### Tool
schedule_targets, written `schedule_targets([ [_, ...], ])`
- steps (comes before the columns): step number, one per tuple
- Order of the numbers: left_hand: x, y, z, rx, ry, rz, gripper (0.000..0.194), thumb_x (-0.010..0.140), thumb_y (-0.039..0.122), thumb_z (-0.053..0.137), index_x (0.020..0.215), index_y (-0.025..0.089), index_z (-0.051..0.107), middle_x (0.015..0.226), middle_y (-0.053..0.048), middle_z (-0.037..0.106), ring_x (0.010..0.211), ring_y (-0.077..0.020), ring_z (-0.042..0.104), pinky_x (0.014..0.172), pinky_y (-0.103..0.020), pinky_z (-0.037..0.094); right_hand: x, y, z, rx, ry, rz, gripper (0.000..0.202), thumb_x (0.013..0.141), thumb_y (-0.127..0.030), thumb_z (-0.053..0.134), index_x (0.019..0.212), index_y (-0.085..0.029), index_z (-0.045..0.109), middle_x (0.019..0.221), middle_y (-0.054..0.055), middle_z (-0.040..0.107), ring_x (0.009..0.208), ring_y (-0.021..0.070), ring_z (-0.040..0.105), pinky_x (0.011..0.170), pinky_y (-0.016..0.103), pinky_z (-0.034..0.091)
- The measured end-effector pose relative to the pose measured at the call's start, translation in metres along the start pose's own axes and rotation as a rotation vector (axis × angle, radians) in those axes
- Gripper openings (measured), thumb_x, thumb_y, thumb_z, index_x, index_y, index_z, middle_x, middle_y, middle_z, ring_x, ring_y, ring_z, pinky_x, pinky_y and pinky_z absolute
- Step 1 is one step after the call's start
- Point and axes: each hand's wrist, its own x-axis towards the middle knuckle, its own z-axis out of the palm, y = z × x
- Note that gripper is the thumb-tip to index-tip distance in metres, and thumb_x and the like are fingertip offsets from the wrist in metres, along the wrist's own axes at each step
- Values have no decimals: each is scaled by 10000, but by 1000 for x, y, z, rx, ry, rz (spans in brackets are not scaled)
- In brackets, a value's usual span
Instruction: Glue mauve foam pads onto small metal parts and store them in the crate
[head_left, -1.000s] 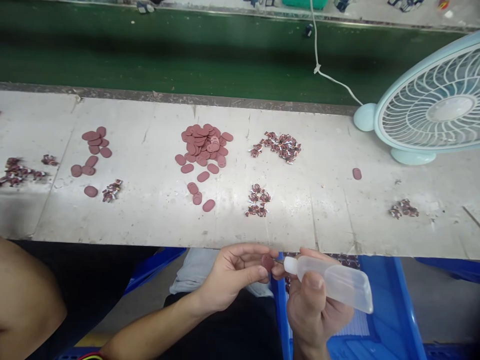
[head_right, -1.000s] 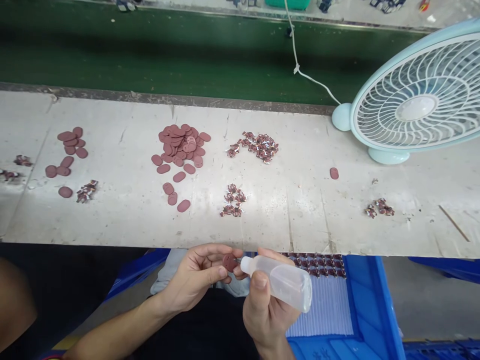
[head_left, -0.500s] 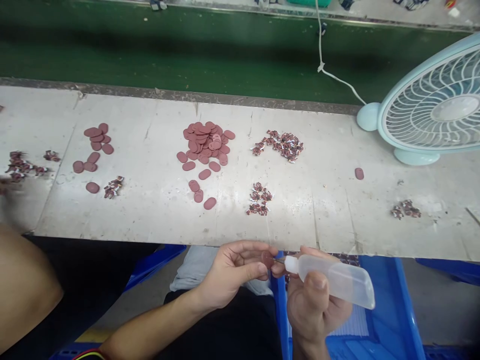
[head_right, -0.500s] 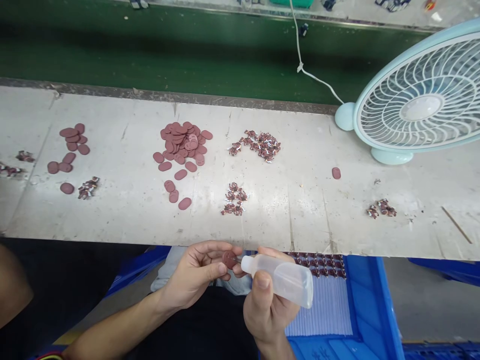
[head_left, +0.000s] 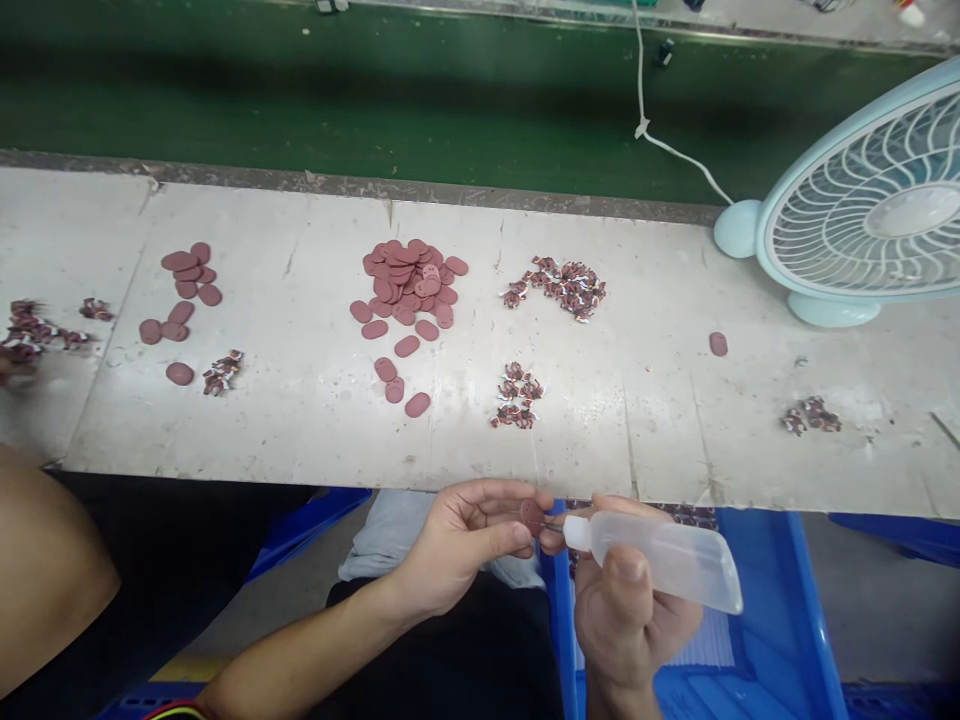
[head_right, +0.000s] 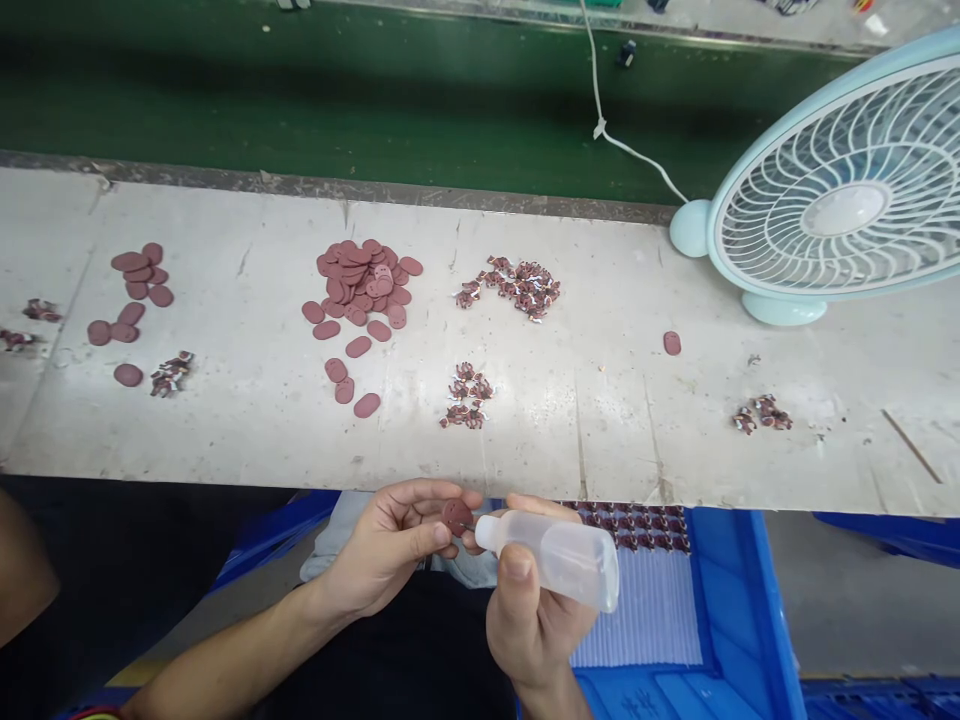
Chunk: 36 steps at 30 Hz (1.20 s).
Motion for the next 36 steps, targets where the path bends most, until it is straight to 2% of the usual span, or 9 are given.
schedule_targets([
  [4,-1,3,0,-22,0,17,265,790,114,785,1024,234,759,1090,-70,780,948,-178,741,734,-197,565,33,-9,-7,499,1,268,259,864,-432,639,930,-182,654,656,-9,611,506,141,613,418,247,521],
  [9,-2,10,-5,-36,17,-2,241,794,151,784,1022,218,740,1086,-76,769,887,-200,756,694,-238,606,97,14,-42,1392,-193,744,349,942,-375,508,1203,-143,506,732,-7,543,610,107,617,469,157,573],
  [12,-5,15,-13,-38,53,5,246,802,155,772,1039,209,732,1114,-85,758,840,-187,756,604,-200,595,109,26,-51,1579,-286,808,370,957,-429,506,1211,-161,480,723,-17,509,603,118,618,449,176,586],
  [14,-6,19,-20,-56,69,41,226,818,168,756,1040,200,731,1127,-96,755,846,-192,758,590,-187,591,99,24,-45,1422,-297,649,442,921,-492,578,1222,-177,506,726,-24,514,562,99,586,388,141,537],
  [17,-8,25,-27,-88,96,89,188,856,207,718,1043,184,724,1147,-122,749,857,-205,760,580,-186,589,77,12,-23,553,-280,198,328,911,-483,619,1115,-226,621,682,-46,516,452,69,475,310,136,422],
  [21,-10,32,-30,-107,127,85,175,874,204,696,1046,174,715,1144,-130,750,858,-196,759,582,-173,578,73,11,14,-397,-330,-162,235,885,-283,683,1114,-242,712,938,53,641,756,162,624,610,273,556],
  [25,-11,34,-30,-123,117,79,158,879,193,689,1035,183,712,1146,-124,751,865,-193,759,596,-171,575,90,18,29,-1007,-451,-412,305,971,-297,510,1207,-214,685,1030,108,611,890,229,617,792,388,542],
  [30,-11,31,-30,-139,102,78,134,880,213,691,1008,177,711,1153,-136,747,898,-213,760,612,-179,572,84,6,13,-1027,-485,-355,187,946,-268,542,1044,-219,694,1069,90,639,923,238,640,836,412,540],
  [36,-9,19,-23,-31,91,73,183,826,183,757,1007,196,738,1124,-103,770,961,-234,750,679,-226,583,41,-21,-3,-408,-353,159,156,856,-344,730,941,-226,675,752,11,706,621,154,667,542,245,558],
])
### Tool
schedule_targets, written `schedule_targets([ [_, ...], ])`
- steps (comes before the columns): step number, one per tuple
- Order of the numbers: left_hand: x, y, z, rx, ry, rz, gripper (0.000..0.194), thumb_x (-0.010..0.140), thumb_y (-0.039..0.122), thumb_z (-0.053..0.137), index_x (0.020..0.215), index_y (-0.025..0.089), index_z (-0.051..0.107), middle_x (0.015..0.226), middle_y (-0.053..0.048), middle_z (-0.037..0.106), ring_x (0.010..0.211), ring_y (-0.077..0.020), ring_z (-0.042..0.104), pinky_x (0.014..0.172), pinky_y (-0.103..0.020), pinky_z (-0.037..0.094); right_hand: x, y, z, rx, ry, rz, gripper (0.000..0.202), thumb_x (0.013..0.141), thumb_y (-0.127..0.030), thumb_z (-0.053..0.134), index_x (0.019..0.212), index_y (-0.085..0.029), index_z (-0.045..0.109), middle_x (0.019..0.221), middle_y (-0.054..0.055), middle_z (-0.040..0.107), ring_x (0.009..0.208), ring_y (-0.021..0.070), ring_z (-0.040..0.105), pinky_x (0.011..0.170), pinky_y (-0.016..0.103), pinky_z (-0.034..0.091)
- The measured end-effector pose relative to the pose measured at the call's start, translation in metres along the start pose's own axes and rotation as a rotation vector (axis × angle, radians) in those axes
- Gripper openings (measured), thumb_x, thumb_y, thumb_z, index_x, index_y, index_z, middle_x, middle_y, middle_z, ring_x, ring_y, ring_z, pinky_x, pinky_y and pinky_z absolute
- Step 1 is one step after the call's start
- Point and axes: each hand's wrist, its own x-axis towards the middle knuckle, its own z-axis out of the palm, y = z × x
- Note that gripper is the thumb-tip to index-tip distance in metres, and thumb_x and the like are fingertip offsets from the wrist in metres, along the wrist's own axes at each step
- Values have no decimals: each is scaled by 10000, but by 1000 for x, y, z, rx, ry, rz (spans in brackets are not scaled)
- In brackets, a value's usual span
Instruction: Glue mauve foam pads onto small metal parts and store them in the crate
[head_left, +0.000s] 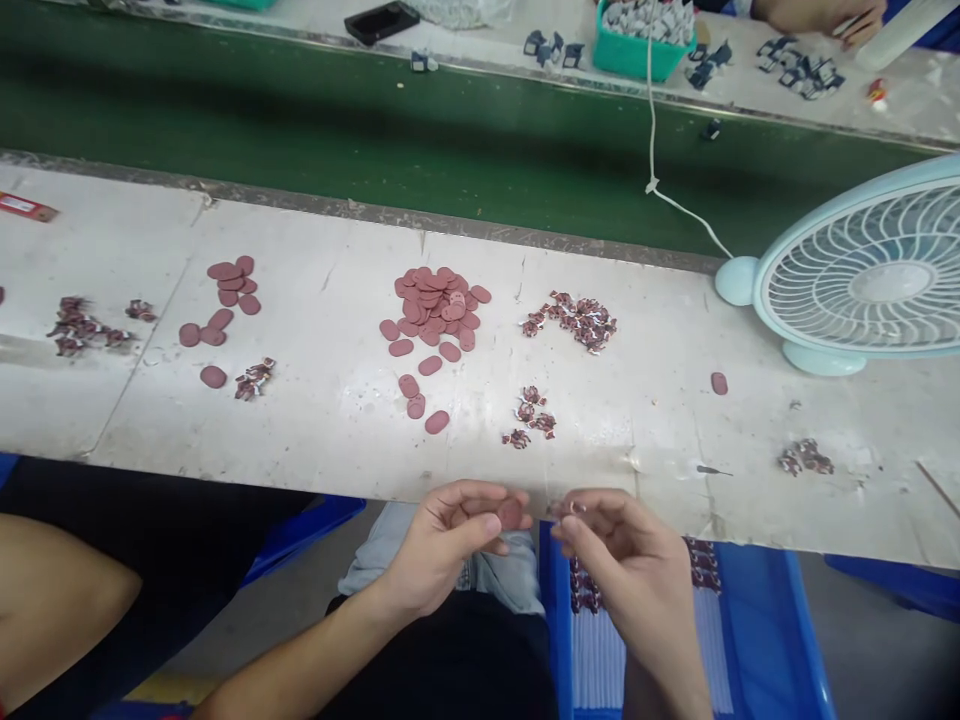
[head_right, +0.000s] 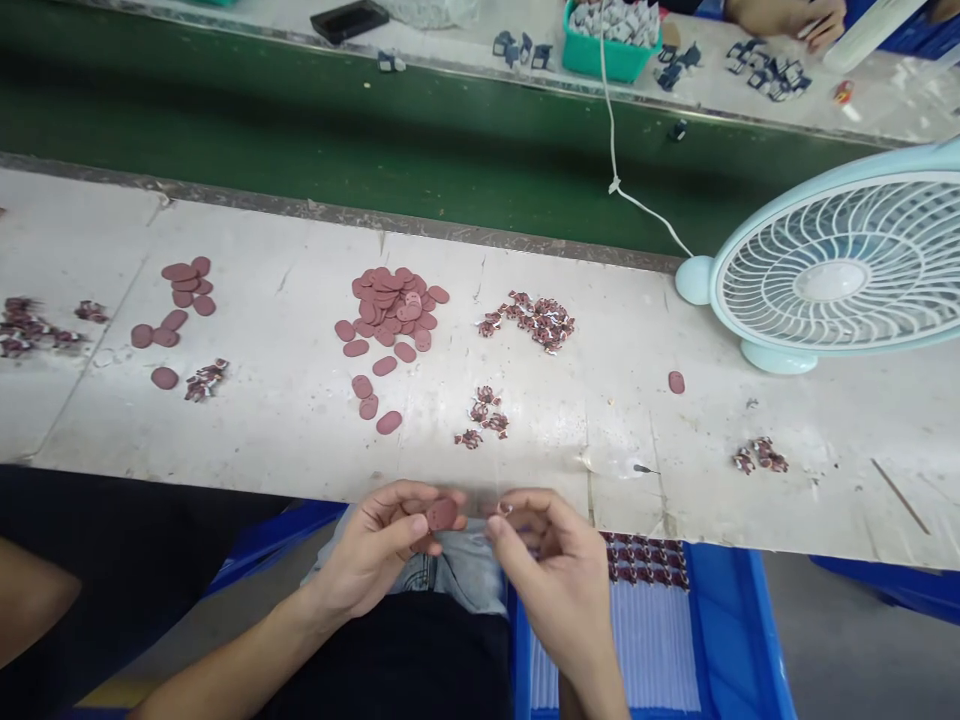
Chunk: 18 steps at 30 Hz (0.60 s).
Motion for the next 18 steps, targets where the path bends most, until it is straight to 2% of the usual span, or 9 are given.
schedule_targets([
  [3,0,-6,3,45,-47,2,238,798,168,782,1032,194,746,1144,-101,766,951,-218,740,722,-265,590,-16,-3,10,228,-108,52,121,853,-304,742,943,-233,702,761,11,739,632,150,699,557,224,582],
  [5,1,-7,5,50,-62,-6,214,791,163,786,1001,182,750,1151,-106,763,915,-204,739,733,-279,589,-19,-3,16,289,-119,54,113,854,-284,742,955,-239,720,810,18,758,660,150,714,571,218,591],
  [9,1,-5,7,55,-67,-22,158,777,165,800,926,167,747,1044,-92,790,819,-173,733,687,-253,569,-17,0,18,307,-82,66,138,846,-272,752,975,-229,728,827,33,767,669,156,719,577,226,603],
  [12,1,-5,8,62,-66,-25,145,770,169,808,902,163,749,942,-78,799,771,-159,724,669,-242,555,-15,1,14,300,-105,71,136,846,-273,753,972,-229,728,813,29,763,665,151,714,578,223,600],
  [18,-1,-8,9,130,-38,-7,87,775,214,805,773,142,756,922,-96,787,736,-162,698,684,-275,537,-18,0,12,275,-137,60,134,856,-260,749,987,-241,727,825,17,752,689,133,701,598,205,586],
])
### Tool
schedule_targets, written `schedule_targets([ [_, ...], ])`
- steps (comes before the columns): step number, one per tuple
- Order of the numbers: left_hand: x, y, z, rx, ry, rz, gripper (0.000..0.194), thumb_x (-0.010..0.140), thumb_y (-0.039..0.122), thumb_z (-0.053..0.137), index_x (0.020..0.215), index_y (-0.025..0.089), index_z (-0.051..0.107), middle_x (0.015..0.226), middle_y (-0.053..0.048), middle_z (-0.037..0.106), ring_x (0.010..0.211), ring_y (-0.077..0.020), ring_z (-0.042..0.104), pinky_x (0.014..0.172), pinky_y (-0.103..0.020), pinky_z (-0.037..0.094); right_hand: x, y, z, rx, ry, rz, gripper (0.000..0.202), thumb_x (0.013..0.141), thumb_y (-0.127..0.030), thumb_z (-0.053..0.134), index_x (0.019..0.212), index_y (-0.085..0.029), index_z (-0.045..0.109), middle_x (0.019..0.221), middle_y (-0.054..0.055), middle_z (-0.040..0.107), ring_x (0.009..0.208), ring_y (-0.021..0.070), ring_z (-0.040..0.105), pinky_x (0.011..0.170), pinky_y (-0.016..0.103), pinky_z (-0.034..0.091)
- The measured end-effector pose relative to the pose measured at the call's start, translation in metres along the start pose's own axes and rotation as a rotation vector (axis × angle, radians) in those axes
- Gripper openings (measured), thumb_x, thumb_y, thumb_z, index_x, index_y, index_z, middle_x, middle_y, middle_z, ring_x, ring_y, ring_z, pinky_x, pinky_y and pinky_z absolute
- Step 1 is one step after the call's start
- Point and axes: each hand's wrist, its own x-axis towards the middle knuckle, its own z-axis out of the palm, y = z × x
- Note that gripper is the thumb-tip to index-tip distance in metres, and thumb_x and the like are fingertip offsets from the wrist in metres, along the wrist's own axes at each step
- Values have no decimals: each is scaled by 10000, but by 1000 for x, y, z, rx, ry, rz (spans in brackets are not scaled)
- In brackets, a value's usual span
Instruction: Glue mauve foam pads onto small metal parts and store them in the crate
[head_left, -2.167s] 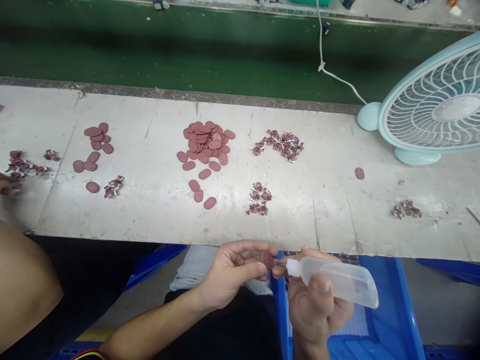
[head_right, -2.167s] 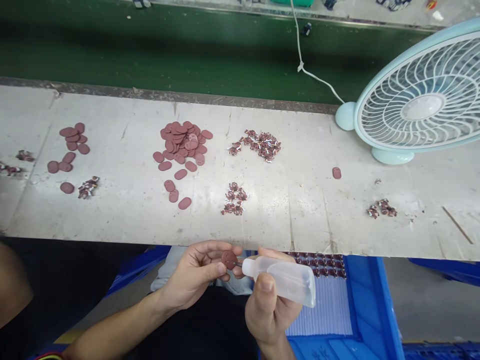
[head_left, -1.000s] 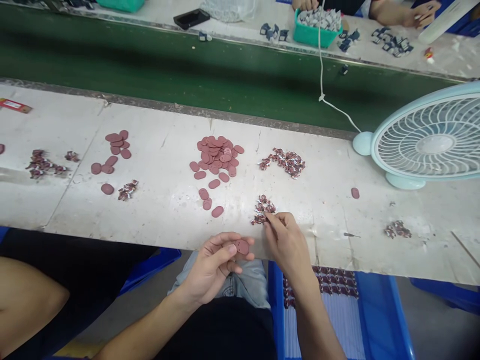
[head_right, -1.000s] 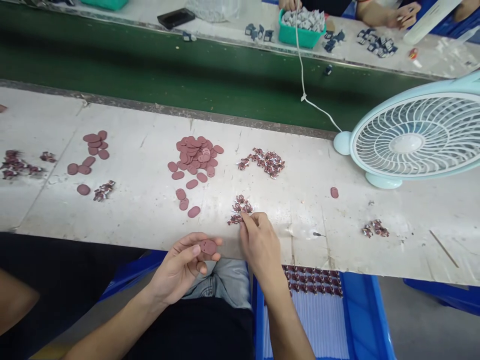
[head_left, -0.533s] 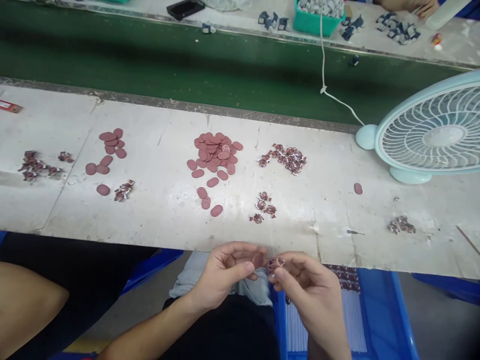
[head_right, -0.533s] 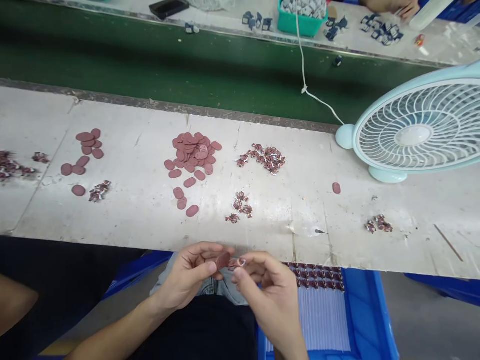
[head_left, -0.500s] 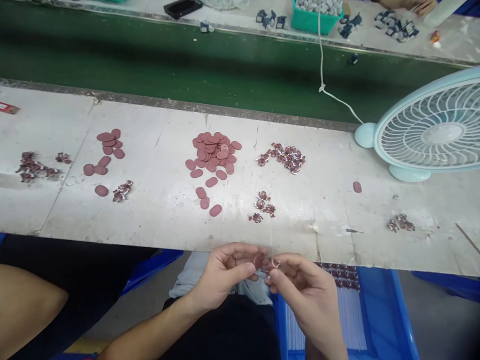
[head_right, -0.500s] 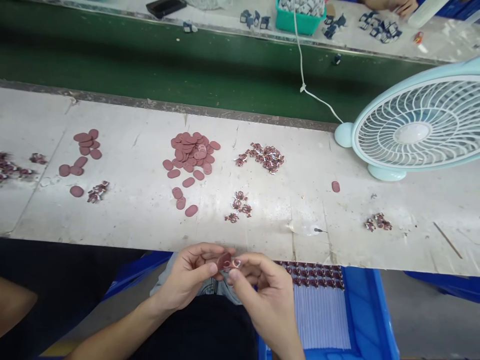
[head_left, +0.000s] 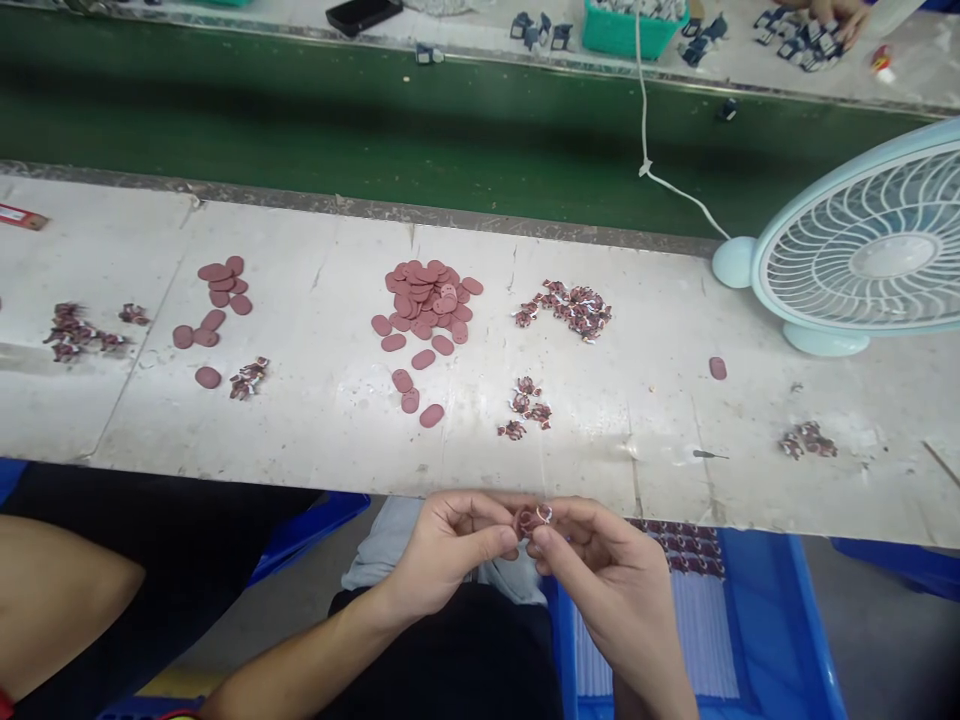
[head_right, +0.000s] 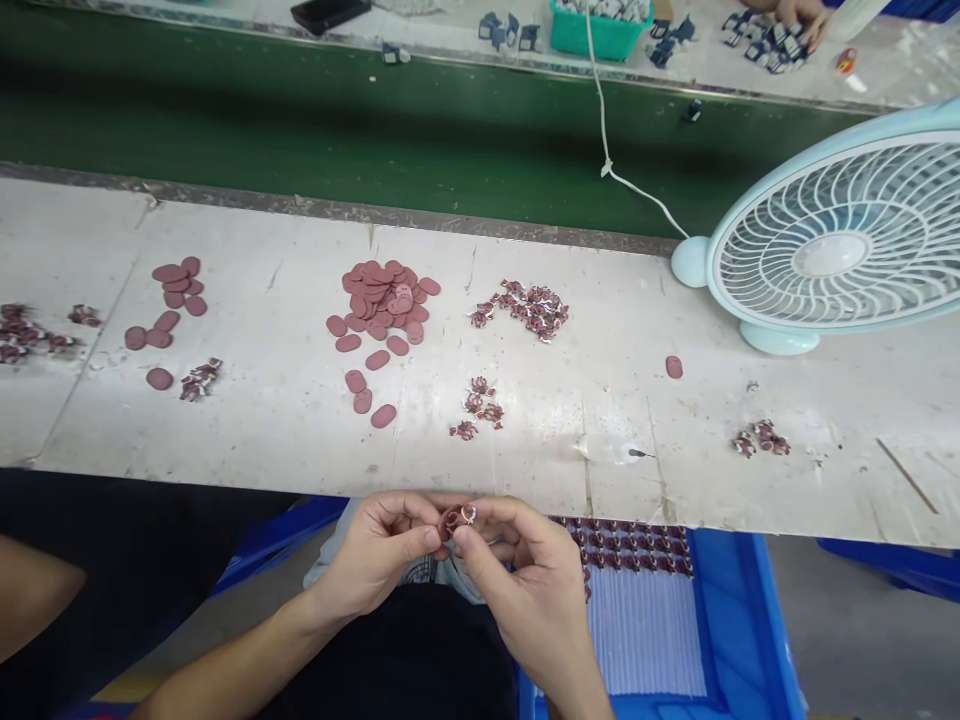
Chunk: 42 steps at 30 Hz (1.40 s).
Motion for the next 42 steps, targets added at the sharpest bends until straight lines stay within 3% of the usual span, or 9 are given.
schedule_targets([
  [4,-1,-1,3,23,14,49,96,794,211,783,727,147,759,898,-94,780,821,-209,710,752,-330,548,0,0,1,33,-9,-1,127,861,-263,747,982,-233,726,815,14,745,702,131,698,622,209,587],
  [17,0,-9,11,11,83,101,89,800,229,780,760,152,764,818,-63,779,696,-163,700,672,-284,576,6,5,8,130,63,-47,103,849,-279,754,927,-219,724,836,27,771,673,141,711,629,245,615],
  [20,1,-12,12,23,119,101,94,798,242,782,781,152,761,985,-87,785,700,-152,701,660,-273,578,10,10,8,146,82,-28,146,845,-307,755,947,-204,736,817,41,767,652,148,700,611,261,614],
  [23,2,-3,7,124,74,95,161,806,289,772,919,174,775,1268,-130,702,911,-236,731,652,-282,589,7,21,0,225,124,-15,183,835,-324,763,971,-203,739,823,49,758,640,160,699,589,282,613],
  [26,5,23,-9,514,61,216,222,836,284,738,1042,207,768,1265,-130,702,1099,-293,684,742,-324,599,-8,34,-22,299,248,0,166,816,-328,778,937,-222,737,807,48,744,601,174,691,497,275,579],
  [29,14,58,-38,1165,116,517,243,887,226,664,1114,244,751,1243,-84,718,1170,-272,635,1028,-435,501,-31,46,-58,286,476,2,176,772,-313,813,915,-236,742,770,48,729,547,181,666,434,277,542],
  [33,30,91,-74,1809,-40,628,333,944,189,532,1238,221,686,1364,-73,652,1306,-320,517,1104,-528,406,-60,70,-114,225,819,-5,252,700,-330,861,887,-207,746,737,31,700,544,151,618,443,267,525],
  [38,36,95,-83,2034,-165,679,329,965,190,483,1230,228,676,1362,-46,654,1268,-306,557,1076,-501,448,-88,144,-172,26,1006,70,432,672,-457,851,951,-165,697,833,32,711,645,159,662,591,311,583],
  [42,30,90,-77,2068,-60,695,346,980,194,501,1305,218,617,1378,-39,632,1241,-245,589,1094,-432,462,-97,214,-191,-159,920,234,402,759,-471,797,951,-138,680,869,51,722,765,196,697,709,371,605],
])
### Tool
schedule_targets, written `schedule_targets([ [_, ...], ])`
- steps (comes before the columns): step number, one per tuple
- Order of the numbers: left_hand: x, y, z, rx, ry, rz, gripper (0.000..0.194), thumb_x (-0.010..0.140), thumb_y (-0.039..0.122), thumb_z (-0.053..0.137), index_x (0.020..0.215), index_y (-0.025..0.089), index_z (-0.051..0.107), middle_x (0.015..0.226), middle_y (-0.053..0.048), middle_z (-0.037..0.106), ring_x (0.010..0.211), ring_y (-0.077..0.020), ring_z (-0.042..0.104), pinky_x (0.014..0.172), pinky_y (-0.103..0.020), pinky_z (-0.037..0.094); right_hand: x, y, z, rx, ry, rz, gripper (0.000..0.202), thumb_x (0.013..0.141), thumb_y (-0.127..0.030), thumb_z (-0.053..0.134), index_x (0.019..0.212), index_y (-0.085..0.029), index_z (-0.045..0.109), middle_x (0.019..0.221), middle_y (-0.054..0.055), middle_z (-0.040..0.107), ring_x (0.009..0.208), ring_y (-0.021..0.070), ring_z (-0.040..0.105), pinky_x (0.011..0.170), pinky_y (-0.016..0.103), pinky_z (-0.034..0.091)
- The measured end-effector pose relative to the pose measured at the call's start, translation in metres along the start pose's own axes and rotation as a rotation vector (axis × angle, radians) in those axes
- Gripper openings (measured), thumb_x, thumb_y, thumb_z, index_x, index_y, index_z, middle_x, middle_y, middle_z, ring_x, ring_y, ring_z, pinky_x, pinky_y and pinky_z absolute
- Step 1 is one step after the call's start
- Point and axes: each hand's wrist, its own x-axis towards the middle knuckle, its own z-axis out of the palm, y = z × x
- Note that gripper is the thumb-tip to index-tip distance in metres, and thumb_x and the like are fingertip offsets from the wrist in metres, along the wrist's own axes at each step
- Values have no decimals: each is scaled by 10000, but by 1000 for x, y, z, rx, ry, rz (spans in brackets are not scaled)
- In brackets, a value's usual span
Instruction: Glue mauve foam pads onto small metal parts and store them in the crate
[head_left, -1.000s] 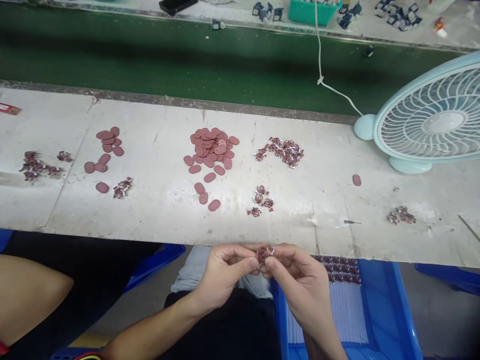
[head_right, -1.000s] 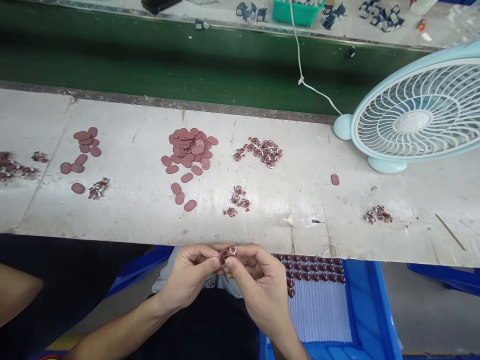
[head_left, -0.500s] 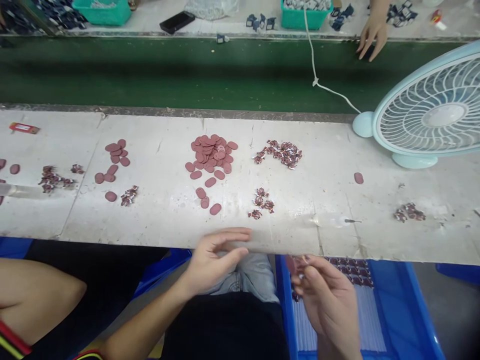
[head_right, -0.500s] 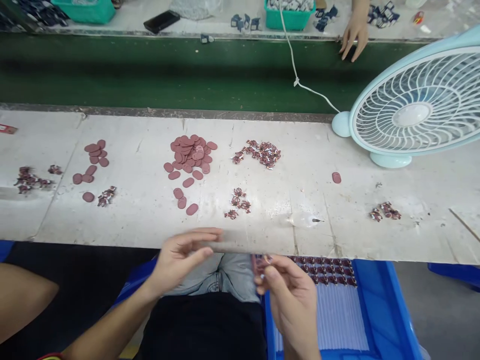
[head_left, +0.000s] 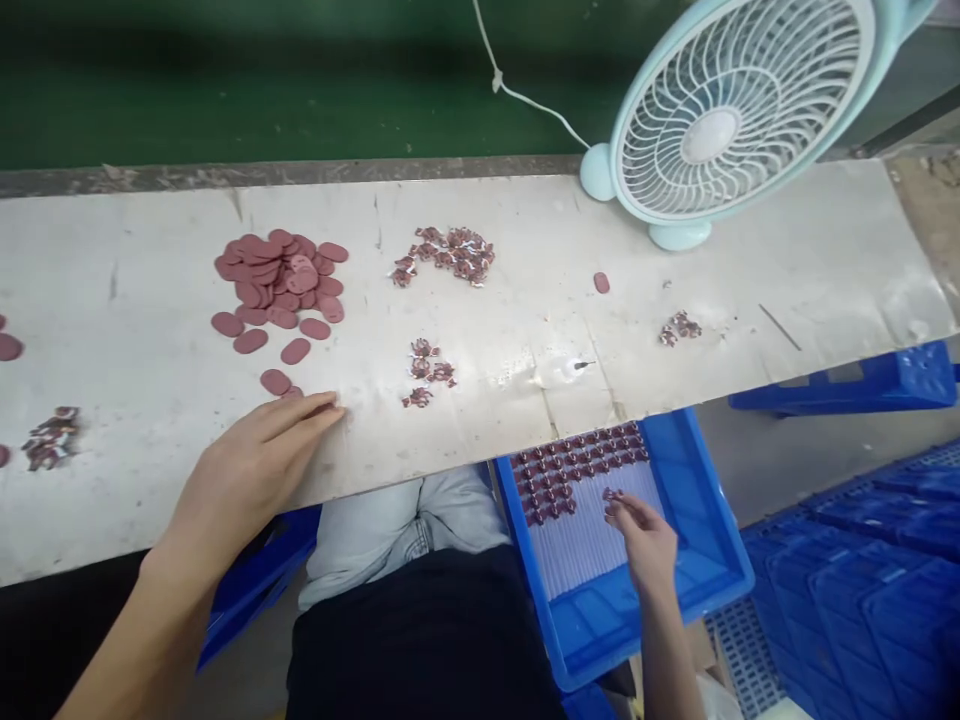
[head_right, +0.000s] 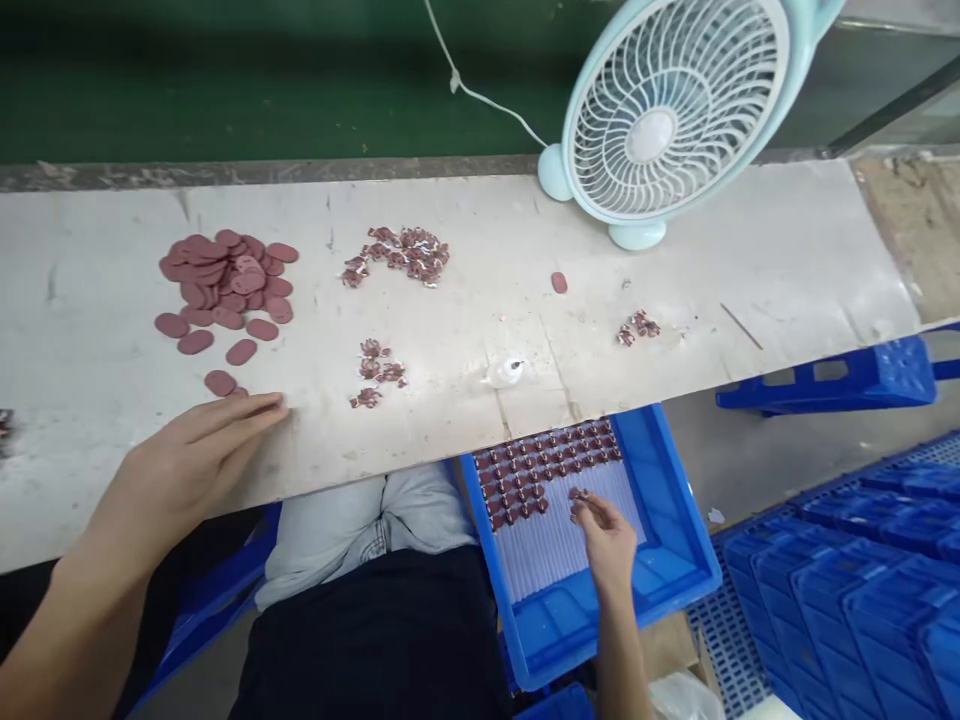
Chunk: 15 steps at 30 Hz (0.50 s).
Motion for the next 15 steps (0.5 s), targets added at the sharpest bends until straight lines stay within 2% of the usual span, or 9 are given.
schedule_targets([
  [3,-3,6,0,20,29,-30,391,980,215,518,1368,225,559,1393,-35,621,1235,-225,604,1098,-410,468,7,34,10,-211,-85,13,253,903,-371,692,1009,-142,673,977,47,705,871,184,683,805,388,584],
  [6,-8,11,1,-5,-11,2,433,981,203,495,1413,224,511,1431,-41,592,1254,-223,597,1126,-416,446,12,51,19,-359,-122,7,247,941,-352,645,1086,-152,655,1078,57,678,954,198,665,856,412,568],
  [10,-14,18,1,-85,-19,30,434,968,171,488,1396,231,528,1444,-59,575,1285,-243,569,1137,-443,436,17,58,28,-453,-140,-4,278,947,-361,634,1136,-157,640,1131,68,665,992,210,658,879,430,560],
  [15,-13,15,3,-67,0,78,458,961,179,516,1412,258,511,1410,-49,605,1185,-249,620,1077,-457,482,16,55,35,-487,-145,-10,284,947,-363,634,1140,-156,638,1140,71,664,1006,214,656,890,437,555],
])
